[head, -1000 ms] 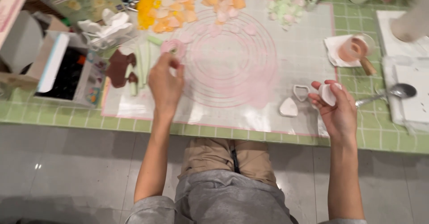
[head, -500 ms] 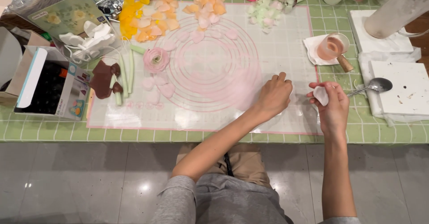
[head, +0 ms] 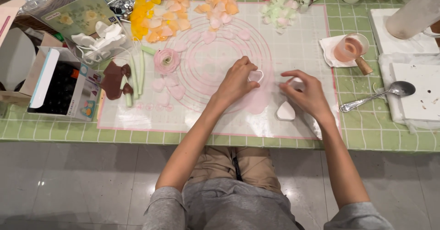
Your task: Molding small heart-shaped wax pieces using a silicone mold and pink wax sheets.
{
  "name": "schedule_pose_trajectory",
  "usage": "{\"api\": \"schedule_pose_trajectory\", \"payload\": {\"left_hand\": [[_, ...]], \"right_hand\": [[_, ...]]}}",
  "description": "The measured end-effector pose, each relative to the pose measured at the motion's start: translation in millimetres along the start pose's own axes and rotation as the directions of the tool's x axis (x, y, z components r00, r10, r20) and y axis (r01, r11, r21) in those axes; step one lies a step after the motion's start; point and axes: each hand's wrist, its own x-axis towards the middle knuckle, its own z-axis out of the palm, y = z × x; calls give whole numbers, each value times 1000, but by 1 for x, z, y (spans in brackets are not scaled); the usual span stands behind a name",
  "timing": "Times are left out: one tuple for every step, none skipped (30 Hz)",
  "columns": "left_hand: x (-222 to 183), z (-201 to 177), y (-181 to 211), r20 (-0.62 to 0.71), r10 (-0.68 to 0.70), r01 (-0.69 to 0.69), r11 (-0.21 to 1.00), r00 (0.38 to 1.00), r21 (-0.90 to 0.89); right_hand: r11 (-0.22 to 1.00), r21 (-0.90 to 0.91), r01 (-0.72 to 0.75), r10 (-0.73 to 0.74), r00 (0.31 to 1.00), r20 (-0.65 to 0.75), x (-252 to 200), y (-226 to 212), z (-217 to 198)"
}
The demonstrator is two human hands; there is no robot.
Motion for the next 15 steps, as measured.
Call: {"api": "schedule_pose_trajectory", "payload": {"left_hand": [[1,3,-1,0,1,-1,1000,1000,-2],[2,7,-3,7,9,-9,1000,1000,18],[3,10,-4,15,18,-19,999,1000,38],[3,11,-3,15,19,-20,999,1000,36],[3,11,-3,9,25,-26,998,1000,56],[4,12,-2,3,31,-31,997,1000,77],[4,13,-3,4,32,-32,997,999,76],[5,14,-4,2,29,-29,994,1000,102],[6,15,-5,1,27,-27,991,1000,129],[6,15,-4,2,27,-27,991,1000,129],[6,15,-4,-2,31,-30,989,1000,142],[6,15,-4,-7,34,-32,987,999,155],[5,13,-3,-5,33,-32,987,999,155],[5,11,-2,-5,39,-38,988,999,153],[5,9,-1,-6,44,-43,988,999,151]], "right_hand": [[1000,-2,-1,1,1000,0,4,-9,3],[998,-57,10,-8,999,39,7,-19,6],[994,-111,23,-15,997,78,11,-28,9],[993,-113,22,-14,997,77,14,-34,10],[977,-213,-25,48,993,106,17,-40,11],[947,-313,-68,113,985,129,20,-47,11],[947,-313,-69,114,985,128,22,-43,13],[940,-338,-45,98,985,139,25,-39,14],[932,-362,-21,81,985,151,28,-36,16],[932,-361,-22,81,985,150,30,-36,17],[924,-381,-17,83,984,158,32,-35,19],[916,-400,-11,84,983,166,34,-35,20],[917,-399,-12,85,983,166,35,-36,21],[915,-403,-6,83,982,172,36,-36,22],[913,-407,1,79,981,179,38,-37,23]]}}
